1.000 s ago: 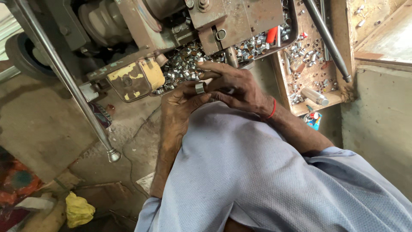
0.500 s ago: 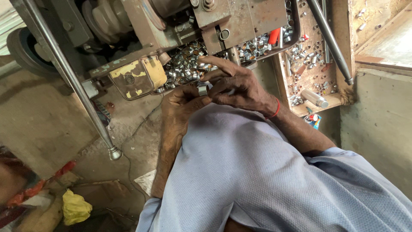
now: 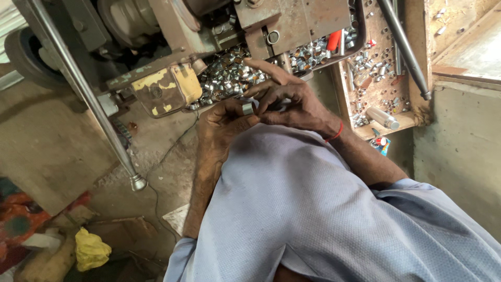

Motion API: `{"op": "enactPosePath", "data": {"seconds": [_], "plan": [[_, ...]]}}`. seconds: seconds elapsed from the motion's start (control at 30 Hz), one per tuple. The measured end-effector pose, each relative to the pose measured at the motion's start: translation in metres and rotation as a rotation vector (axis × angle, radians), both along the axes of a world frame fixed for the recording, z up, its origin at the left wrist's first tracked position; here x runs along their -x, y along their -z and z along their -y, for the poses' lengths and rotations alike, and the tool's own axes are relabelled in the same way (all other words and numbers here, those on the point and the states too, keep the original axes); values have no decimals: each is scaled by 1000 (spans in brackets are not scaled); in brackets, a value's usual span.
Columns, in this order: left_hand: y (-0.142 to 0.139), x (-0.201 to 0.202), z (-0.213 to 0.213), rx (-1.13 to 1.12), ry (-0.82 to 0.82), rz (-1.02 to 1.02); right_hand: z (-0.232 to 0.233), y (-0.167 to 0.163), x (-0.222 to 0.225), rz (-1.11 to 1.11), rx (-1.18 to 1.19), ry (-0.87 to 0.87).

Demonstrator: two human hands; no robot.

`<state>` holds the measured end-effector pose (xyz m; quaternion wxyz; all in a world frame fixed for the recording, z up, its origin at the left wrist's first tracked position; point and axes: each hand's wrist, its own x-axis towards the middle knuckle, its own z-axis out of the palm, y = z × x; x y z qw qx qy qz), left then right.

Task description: The person operates a manual lathe machine by pulling and pushing levers to process a metal workpiece, then removes a small cylindrical metal part.

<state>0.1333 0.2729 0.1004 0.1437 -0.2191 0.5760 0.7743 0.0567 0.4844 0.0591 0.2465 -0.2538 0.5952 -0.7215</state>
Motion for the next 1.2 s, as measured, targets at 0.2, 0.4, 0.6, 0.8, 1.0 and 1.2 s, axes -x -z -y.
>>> {"op": "enactPosePath", "data": {"seconds": [0.2, 0.4, 0.6, 0.8, 1.0, 1.2], "plan": [[-2, -2, -2, 75, 27, -20, -3, 3, -1, -51, -11, -22], [-11, 7, -7, -93, 22, -102, -7, 4, -1, -96, -8, -6], [-9, 3, -11, 65, 97, -173, -9, 3, 5, -292, -88, 70], [8, 6, -18, 235, 57, -455, -9, 14, 0, 18, 63, 122], [4, 12, -23, 568, 58, -555, -32, 70, 1, 250, 95, 576], [-10, 18, -25, 781, 47, -550, -66, 144, 29, 263, -213, 951]]}}
